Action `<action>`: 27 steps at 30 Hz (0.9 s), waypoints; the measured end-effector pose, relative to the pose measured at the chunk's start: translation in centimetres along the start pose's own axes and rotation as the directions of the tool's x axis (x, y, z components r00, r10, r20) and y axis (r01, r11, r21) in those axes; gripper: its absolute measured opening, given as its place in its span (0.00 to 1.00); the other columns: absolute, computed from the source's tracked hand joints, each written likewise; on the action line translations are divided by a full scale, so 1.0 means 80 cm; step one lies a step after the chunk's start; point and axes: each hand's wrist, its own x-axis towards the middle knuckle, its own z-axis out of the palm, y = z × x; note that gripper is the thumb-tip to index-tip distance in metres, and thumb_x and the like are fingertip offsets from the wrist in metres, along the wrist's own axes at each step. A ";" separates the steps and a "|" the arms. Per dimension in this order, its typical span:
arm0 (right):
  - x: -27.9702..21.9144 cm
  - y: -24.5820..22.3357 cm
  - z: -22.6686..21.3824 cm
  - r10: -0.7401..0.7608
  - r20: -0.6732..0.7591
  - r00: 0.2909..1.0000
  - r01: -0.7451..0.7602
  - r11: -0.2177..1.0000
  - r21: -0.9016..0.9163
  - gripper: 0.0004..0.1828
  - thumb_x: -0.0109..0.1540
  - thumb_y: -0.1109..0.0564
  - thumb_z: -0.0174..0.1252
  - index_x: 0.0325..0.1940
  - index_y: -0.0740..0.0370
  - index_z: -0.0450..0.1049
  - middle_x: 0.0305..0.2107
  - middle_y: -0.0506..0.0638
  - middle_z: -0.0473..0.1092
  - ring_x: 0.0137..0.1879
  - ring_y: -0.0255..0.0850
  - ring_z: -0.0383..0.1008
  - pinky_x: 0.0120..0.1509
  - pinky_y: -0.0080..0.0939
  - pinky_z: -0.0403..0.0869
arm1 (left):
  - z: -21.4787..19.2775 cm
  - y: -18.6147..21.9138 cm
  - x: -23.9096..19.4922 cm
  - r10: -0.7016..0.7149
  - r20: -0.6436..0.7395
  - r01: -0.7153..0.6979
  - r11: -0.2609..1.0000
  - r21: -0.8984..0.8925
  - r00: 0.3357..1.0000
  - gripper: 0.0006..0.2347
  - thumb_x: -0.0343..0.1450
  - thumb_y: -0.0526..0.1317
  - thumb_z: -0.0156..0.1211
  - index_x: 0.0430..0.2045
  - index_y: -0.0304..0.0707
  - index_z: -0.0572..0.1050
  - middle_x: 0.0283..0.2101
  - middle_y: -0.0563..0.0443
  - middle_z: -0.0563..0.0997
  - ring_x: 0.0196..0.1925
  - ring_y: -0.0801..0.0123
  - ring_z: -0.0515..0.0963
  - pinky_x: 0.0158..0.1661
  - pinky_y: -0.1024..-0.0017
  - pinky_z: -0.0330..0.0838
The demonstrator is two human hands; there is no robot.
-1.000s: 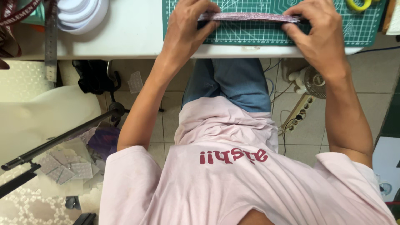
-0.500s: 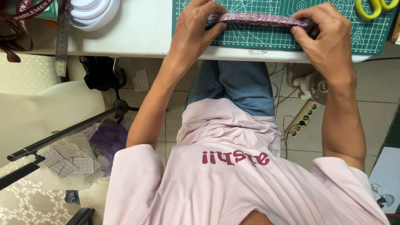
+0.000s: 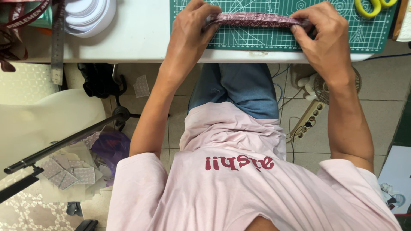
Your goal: The person folds a patterned fabric strip and then uses yellow-handled scissors to trim the edges of a stack of white paper sheets. The person repeatedly folds the fabric and cuts the paper, organizing the trimmed pieces on the cutting mat.
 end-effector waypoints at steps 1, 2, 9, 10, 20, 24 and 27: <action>-0.001 -0.001 0.000 -0.017 -0.002 1.000 0.017 1.000 0.006 0.10 0.66 0.70 0.66 0.51 0.69 0.79 0.43 0.56 0.73 0.45 0.40 0.77 0.46 0.37 0.76 | 0.001 0.000 -0.001 0.022 -0.012 -0.022 1.000 0.009 1.000 0.10 0.71 0.28 0.70 0.45 0.32 0.78 0.46 0.44 0.80 0.44 0.57 0.85 0.47 0.65 0.80; -0.001 -0.003 0.000 -0.034 -0.004 0.999 0.034 0.999 0.011 0.10 0.66 0.70 0.65 0.52 0.69 0.79 0.43 0.56 0.73 0.47 0.40 0.77 0.48 0.37 0.76 | 0.002 0.001 -0.001 0.044 -0.024 -0.044 0.999 0.018 0.999 0.11 0.71 0.28 0.70 0.45 0.32 0.78 0.46 0.45 0.80 0.44 0.57 0.85 0.47 0.64 0.79; 0.000 -0.004 -0.004 0.008 -0.008 1.000 -0.008 1.000 0.023 0.09 0.66 0.69 0.67 0.51 0.70 0.79 0.42 0.56 0.74 0.43 0.41 0.76 0.44 0.37 0.75 | 0.001 0.004 0.001 -0.085 -0.039 0.087 0.995 0.047 0.996 0.11 0.68 0.31 0.75 0.41 0.32 0.79 0.41 0.45 0.80 0.32 0.60 0.80 0.36 0.63 0.75; 0.001 -0.003 -0.003 0.007 -0.007 1.000 -0.007 1.000 0.024 0.09 0.66 0.69 0.67 0.51 0.70 0.79 0.42 0.56 0.73 0.43 0.41 0.76 0.45 0.37 0.75 | 0.001 0.004 0.002 -0.072 -0.041 0.073 0.997 0.027 0.997 0.11 0.68 0.31 0.74 0.41 0.32 0.79 0.41 0.46 0.80 0.32 0.62 0.81 0.36 0.64 0.75; -0.006 0.013 0.003 -0.016 0.002 1.000 0.016 1.000 0.026 0.08 0.67 0.68 0.66 0.51 0.69 0.79 0.39 0.54 0.73 0.44 0.39 0.76 0.47 0.36 0.76 | 0.002 0.003 0.004 0.000 -0.049 0.003 0.999 0.045 0.999 0.08 0.70 0.31 0.73 0.40 0.33 0.81 0.37 0.48 0.80 0.32 0.68 0.81 0.35 0.69 0.76; 0.002 0.011 -0.009 0.249 0.143 0.958 -0.273 0.944 0.185 0.09 0.68 0.62 0.66 0.53 0.64 0.79 0.37 0.50 0.73 0.34 0.35 0.71 0.38 0.35 0.69 | -0.007 0.008 0.008 -0.227 0.077 0.231 0.971 -0.057 0.971 0.07 0.71 0.35 0.71 0.41 0.38 0.83 0.37 0.52 0.84 0.28 0.71 0.80 0.31 0.72 0.75; 0.009 0.008 -0.023 0.292 0.210 0.933 -0.338 0.910 0.239 0.13 0.65 0.59 0.65 0.54 0.63 0.78 0.35 0.49 0.72 0.32 0.34 0.69 0.34 0.35 0.68 | -0.016 0.008 0.010 -0.308 0.151 0.309 0.951 0.015 0.939 0.09 0.69 0.39 0.71 0.41 0.43 0.85 0.36 0.51 0.83 0.25 0.68 0.79 0.29 0.67 0.73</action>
